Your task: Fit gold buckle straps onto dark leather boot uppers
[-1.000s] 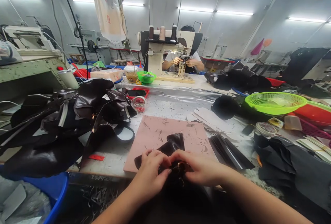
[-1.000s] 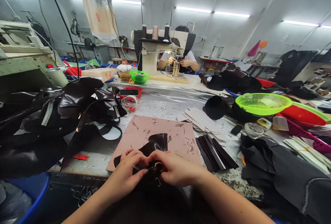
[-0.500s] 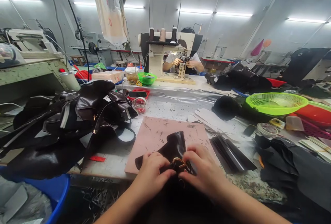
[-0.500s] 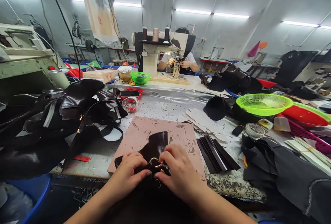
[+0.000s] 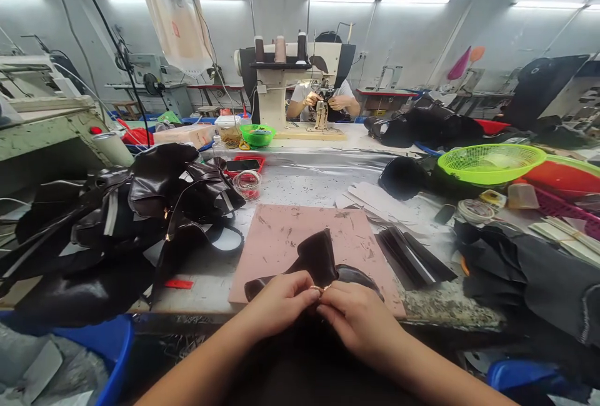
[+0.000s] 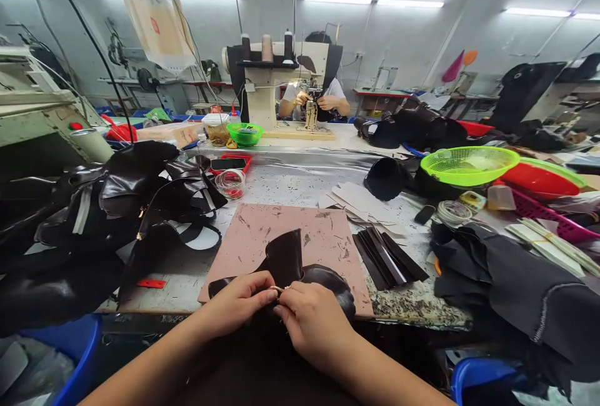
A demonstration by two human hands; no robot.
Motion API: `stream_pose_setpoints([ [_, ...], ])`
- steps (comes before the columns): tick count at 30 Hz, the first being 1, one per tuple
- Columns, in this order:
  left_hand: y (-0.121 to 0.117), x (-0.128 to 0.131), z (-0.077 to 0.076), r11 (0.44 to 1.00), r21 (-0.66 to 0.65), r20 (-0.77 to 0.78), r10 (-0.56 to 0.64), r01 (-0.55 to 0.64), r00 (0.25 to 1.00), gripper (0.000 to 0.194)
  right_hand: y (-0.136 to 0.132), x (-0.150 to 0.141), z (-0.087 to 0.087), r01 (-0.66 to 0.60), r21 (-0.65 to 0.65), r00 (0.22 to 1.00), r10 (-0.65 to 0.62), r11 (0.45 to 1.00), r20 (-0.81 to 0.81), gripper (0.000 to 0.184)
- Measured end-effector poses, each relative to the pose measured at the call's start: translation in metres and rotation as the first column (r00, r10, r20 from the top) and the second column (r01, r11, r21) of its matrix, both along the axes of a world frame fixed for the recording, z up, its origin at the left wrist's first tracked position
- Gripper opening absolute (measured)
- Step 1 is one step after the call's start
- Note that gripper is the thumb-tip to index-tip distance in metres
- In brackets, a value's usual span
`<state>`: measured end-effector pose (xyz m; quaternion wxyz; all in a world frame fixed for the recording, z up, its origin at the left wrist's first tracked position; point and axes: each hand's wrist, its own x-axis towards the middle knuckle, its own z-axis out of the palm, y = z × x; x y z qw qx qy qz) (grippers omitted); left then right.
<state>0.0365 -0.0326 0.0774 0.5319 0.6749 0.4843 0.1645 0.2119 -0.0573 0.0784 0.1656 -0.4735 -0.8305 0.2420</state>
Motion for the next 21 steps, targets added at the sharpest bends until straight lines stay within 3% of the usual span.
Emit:
stream_pose_setpoints([
  [5,-0.001,0.003,-0.003,0.976,-0.217,0.16,0.026,0.01,0.987,0.018,-0.003,0.004,0.009,0.044,-0.275,0.993,-0.073,0.961,-0.094,0.021],
  [8,-0.001,0.007,-0.003,0.957,-0.289,0.258,0.064,0.014,0.964,0.014,-0.002,0.005,0.009,0.034,-0.363,0.984,-0.093,0.931,-0.149,0.023],
  [10,0.0,0.011,-0.002,0.951,-0.307,0.264,0.112,-0.027,0.958,0.014,-0.001,0.004,0.009,0.036,-0.372,0.983,-0.1,0.927,-0.155,0.023],
  [16,0.003,0.015,-0.002,0.974,-0.191,0.128,0.149,-0.123,0.981,0.02,0.003,0.007,0.009,0.002,-0.354,0.987,-0.059,0.935,-0.152,0.022],
  [21,0.007,0.006,-0.001,0.967,-0.252,0.159,0.073,-0.031,0.985,0.025,0.007,0.015,0.011,0.064,-0.316,0.996,-0.082,0.947,-0.045,0.021],
])
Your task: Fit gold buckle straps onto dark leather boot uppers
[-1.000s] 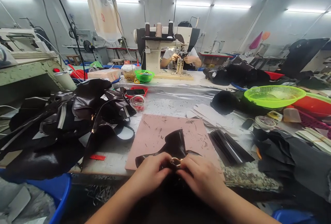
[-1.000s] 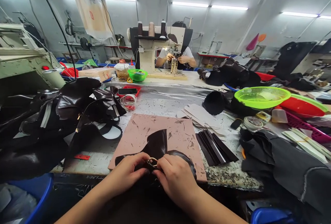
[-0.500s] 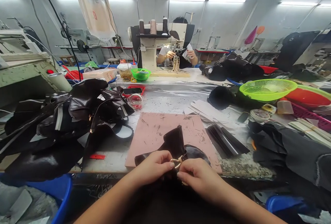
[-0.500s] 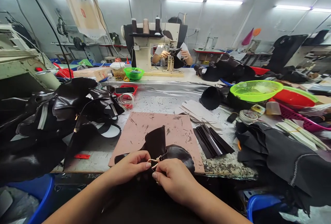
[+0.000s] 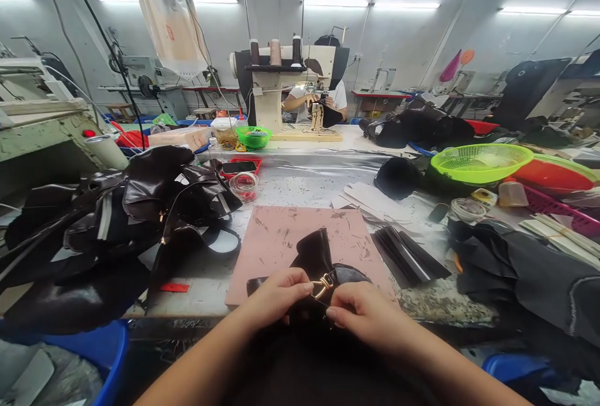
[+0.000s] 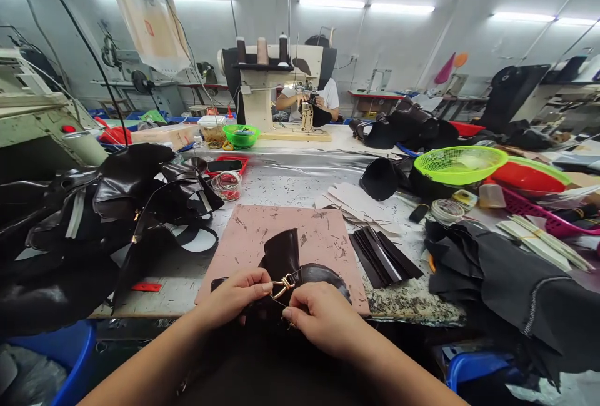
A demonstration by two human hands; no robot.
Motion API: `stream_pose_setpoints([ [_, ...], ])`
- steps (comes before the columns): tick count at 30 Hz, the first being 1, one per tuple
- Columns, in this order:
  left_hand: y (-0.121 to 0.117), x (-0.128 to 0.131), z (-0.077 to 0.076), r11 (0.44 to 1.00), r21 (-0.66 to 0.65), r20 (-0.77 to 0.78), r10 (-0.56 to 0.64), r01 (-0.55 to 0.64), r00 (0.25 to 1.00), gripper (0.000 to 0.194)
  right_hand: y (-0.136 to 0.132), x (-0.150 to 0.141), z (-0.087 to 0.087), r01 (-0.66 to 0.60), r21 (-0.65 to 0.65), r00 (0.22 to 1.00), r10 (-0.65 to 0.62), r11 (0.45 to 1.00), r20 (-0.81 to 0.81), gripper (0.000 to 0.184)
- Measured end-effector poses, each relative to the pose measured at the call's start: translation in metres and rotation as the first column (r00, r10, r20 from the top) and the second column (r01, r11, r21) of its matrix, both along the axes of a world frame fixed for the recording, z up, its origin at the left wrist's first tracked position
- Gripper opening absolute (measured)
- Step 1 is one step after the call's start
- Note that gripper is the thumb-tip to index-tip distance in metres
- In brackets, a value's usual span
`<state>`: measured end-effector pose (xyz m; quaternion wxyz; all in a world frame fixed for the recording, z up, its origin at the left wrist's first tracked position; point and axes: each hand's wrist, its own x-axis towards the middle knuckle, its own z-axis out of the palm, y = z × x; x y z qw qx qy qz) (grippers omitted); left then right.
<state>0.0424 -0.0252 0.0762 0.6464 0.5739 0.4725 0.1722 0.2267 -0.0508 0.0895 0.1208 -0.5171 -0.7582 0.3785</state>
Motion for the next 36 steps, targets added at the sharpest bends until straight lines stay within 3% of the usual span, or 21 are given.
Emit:
stream_pose_setpoints([
  [4,0.003,-0.007,0.001,0.994,0.013,0.021,-0.111,0.111,0.994,0.022,0.004,0.004,-0.002,0.039,-0.022,0.999,-0.038,0.999,0.02,0.024],
  [7,0.003,-0.011,0.006,0.994,0.013,0.027,-0.107,0.107,0.994,0.023,0.007,0.008,-0.005,0.012,-0.053,0.999,-0.014,0.999,-0.04,0.023],
  [9,0.003,-0.013,0.009,0.993,0.022,0.063,-0.115,0.114,0.991,0.026,0.009,0.011,-0.007,0.042,0.039,0.993,-0.037,0.998,-0.111,0.016],
  [12,-0.001,-0.015,0.014,0.984,0.06,0.095,-0.174,0.169,0.98,0.031,0.011,0.011,-0.004,0.073,0.302,0.971,0.001,0.95,-0.238,0.013],
  [15,-0.007,-0.015,0.014,0.968,0.182,0.05,-0.183,0.171,0.982,0.036,0.013,0.005,0.004,-0.076,0.428,0.971,0.164,0.9,-0.173,0.021],
  [18,-0.013,-0.013,0.012,0.97,0.222,0.054,-0.12,0.105,0.991,0.03,0.016,-0.004,0.01,-0.181,0.354,0.976,0.212,0.918,-0.051,0.024],
  [21,-0.017,-0.012,0.01,0.989,0.141,0.111,-0.068,0.052,0.992,0.028,0.017,-0.009,0.014,-0.184,0.295,0.98,0.199,0.938,-0.021,0.022],
  [26,-0.016,-0.012,0.007,0.998,0.067,0.166,-0.015,0.004,0.986,0.025,0.017,-0.01,0.019,-0.282,0.194,0.957,0.289,0.94,-0.007,0.043],
  [29,-0.016,-0.013,0.004,1.0,0.002,0.239,0.009,-0.01,0.971,0.023,0.017,-0.007,0.02,-0.301,0.157,0.952,0.305,0.94,0.003,0.044],
  [36,-0.016,-0.014,-0.001,0.999,0.042,0.146,-0.015,0.009,0.989,0.02,0.016,0.001,0.024,-0.37,0.103,0.927,0.361,0.923,0.1,0.046],
])
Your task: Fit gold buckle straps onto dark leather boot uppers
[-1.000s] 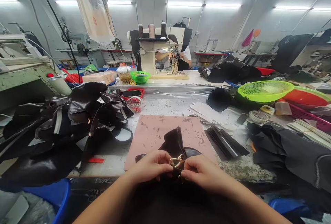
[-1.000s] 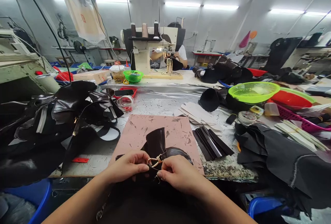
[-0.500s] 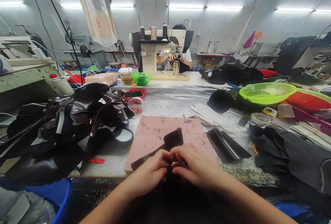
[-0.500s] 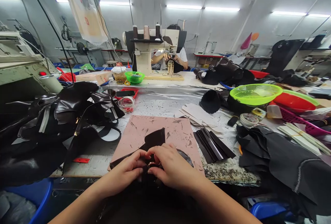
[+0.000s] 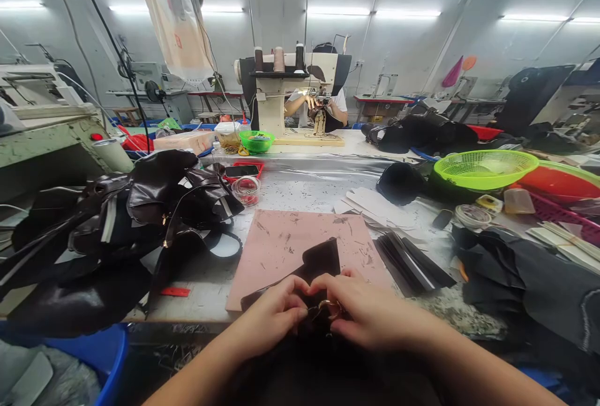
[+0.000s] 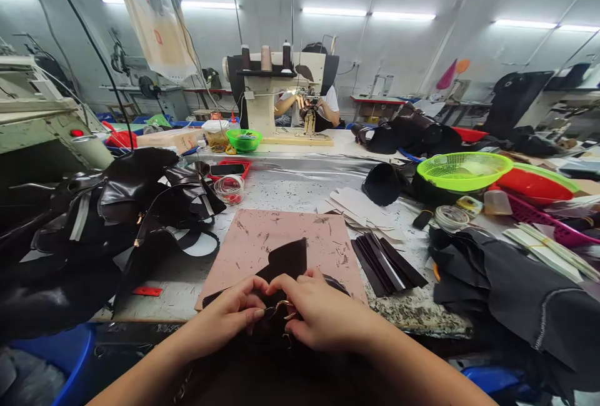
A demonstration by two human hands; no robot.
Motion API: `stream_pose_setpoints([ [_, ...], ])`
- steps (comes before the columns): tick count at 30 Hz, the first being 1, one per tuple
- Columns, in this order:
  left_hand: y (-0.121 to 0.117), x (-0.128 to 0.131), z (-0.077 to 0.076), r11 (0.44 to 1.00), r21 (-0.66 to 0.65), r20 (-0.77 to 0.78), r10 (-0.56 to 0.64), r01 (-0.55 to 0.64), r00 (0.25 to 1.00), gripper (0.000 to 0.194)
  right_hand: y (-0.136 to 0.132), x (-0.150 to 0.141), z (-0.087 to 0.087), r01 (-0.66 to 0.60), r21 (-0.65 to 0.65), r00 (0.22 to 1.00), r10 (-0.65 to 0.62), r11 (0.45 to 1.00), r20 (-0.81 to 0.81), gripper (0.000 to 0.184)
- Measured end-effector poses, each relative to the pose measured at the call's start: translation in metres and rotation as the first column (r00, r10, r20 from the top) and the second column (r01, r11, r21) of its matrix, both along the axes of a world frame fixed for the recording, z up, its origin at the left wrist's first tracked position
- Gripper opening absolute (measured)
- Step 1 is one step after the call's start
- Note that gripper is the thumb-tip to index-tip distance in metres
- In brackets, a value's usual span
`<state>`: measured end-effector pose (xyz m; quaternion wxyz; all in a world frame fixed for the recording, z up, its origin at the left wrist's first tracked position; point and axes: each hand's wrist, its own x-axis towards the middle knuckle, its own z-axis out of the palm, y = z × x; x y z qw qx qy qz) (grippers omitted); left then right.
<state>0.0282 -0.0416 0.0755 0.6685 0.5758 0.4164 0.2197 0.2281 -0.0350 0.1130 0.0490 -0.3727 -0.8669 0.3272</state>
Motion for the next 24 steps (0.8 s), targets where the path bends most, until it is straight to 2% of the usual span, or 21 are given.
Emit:
stream_pose_setpoints([
  [3,0.001,0.003,0.001,1.0,0.017,-0.061,0.026,-0.025,0.998,0.022,-0.002,-0.001,0.0,0.005,0.011,1.0,-0.005,1.0,0.006,0.042],
  [7,0.001,0.011,0.003,0.986,0.164,-0.179,0.05,-0.02,0.983,0.019,-0.004,-0.006,-0.002,0.079,-0.009,0.996,-0.08,0.997,-0.048,0.037],
  [12,-0.002,0.016,0.003,0.998,0.057,-0.139,0.028,-0.02,0.99,0.018,-0.005,-0.007,-0.003,0.032,0.011,0.998,-0.031,0.999,-0.047,0.046],
  [15,-0.002,0.014,0.002,0.999,0.033,-0.065,0.024,-0.022,0.998,0.018,-0.005,-0.005,0.0,-0.006,0.026,1.0,0.007,1.0,-0.03,0.049],
  [18,-0.002,0.013,0.0,0.999,0.003,-0.055,0.032,-0.032,0.998,0.019,-0.004,-0.008,0.003,-0.004,0.005,0.999,0.004,1.0,-0.043,0.053],
  [22,-0.003,0.016,-0.001,0.998,0.067,-0.133,0.017,-0.009,0.991,0.023,-0.003,-0.012,0.001,0.059,-0.044,0.997,-0.061,0.997,-0.049,0.061],
  [24,-0.004,0.018,-0.001,0.99,0.131,-0.161,0.075,-0.054,0.984,0.028,-0.004,-0.012,-0.002,0.059,-0.041,0.995,-0.062,0.997,-0.072,0.062],
])
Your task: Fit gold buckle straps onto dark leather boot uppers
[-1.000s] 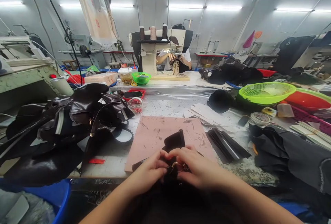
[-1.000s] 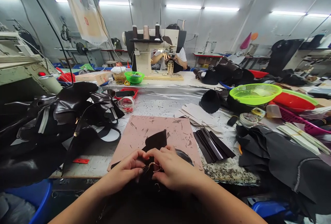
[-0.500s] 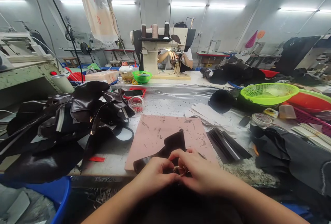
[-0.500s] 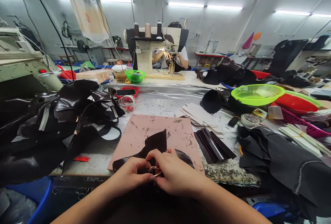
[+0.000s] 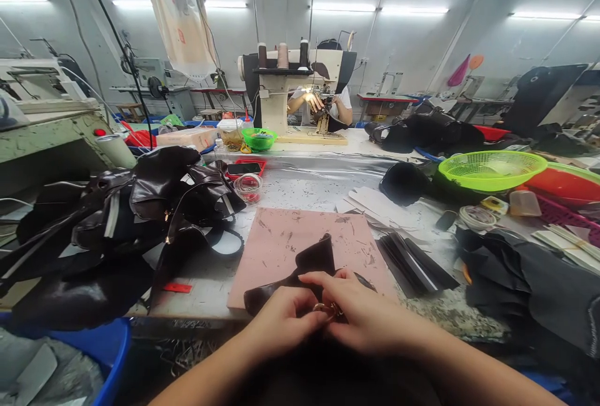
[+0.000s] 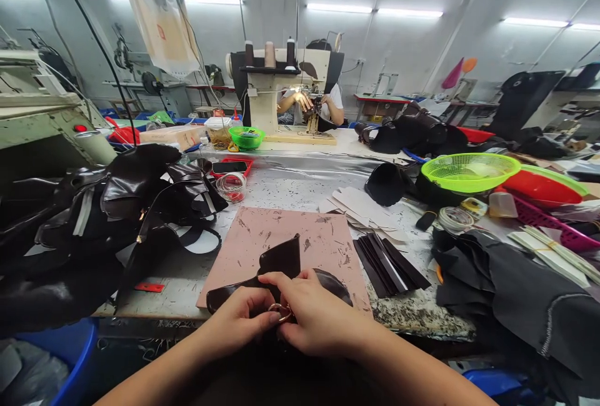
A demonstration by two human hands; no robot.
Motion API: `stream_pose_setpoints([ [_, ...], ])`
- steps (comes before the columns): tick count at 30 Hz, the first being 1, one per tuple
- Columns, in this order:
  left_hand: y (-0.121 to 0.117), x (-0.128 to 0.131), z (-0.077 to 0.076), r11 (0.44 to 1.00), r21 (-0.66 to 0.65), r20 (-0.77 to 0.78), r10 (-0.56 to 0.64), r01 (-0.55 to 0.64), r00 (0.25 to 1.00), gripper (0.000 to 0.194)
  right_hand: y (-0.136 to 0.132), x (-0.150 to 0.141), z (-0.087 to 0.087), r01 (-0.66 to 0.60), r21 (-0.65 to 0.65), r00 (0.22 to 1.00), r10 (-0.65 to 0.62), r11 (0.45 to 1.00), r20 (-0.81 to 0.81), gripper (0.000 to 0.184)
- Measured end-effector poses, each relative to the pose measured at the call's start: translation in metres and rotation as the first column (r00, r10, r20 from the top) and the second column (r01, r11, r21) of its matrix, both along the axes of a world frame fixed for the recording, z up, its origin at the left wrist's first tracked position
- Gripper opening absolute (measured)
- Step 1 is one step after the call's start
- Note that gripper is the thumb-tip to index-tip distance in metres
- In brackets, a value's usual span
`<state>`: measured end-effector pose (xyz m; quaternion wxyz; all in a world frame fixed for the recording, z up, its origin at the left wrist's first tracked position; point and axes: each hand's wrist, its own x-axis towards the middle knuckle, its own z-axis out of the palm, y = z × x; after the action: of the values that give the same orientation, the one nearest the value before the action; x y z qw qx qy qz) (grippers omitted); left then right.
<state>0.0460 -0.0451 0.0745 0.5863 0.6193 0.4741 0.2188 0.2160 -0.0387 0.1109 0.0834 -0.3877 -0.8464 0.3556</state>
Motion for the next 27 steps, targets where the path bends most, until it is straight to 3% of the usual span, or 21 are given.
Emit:
stream_pose_setpoints([
  [4,0.003,-0.001,-0.001,0.997,-0.007,0.085,0.078,-0.078,0.993,0.032,0.0,0.005,-0.005,-0.038,-0.004,0.996,0.037,0.999,-0.079,0.066],
  [9,0.015,-0.011,-0.004,0.983,-0.146,0.214,-0.074,0.107,0.974,0.03,0.006,0.011,-0.013,0.057,-0.146,0.992,-0.073,0.988,-0.105,0.067],
  [11,0.019,-0.013,-0.002,0.984,-0.145,0.197,-0.072,0.102,0.978,0.03,0.011,0.014,-0.02,0.114,-0.147,0.958,-0.148,0.983,-0.247,0.061],
  [14,0.021,-0.014,0.002,0.992,-0.122,0.168,-0.017,0.038,0.986,0.029,0.015,0.02,-0.033,0.275,-0.085,0.844,-0.282,0.958,-0.456,0.041],
  [16,0.021,-0.015,0.004,0.993,-0.12,0.168,0.003,0.017,0.986,0.032,0.013,0.024,-0.038,0.327,-0.081,0.847,-0.33,0.941,-0.416,0.042],
  [19,0.021,-0.02,0.005,0.99,-0.138,0.236,0.024,0.009,0.972,0.038,0.007,0.024,-0.04,0.275,-0.118,0.936,-0.294,0.954,-0.195,0.065],
  [21,0.021,-0.025,0.003,0.987,-0.16,0.305,0.017,0.034,0.952,0.04,0.004,0.021,-0.04,0.249,-0.153,0.955,-0.269,0.956,-0.127,0.07],
  [27,0.021,-0.028,-0.003,0.986,-0.126,0.326,-0.062,0.108,0.943,0.036,0.007,0.019,-0.053,0.225,-0.245,0.942,-0.275,0.943,-0.194,0.072],
])
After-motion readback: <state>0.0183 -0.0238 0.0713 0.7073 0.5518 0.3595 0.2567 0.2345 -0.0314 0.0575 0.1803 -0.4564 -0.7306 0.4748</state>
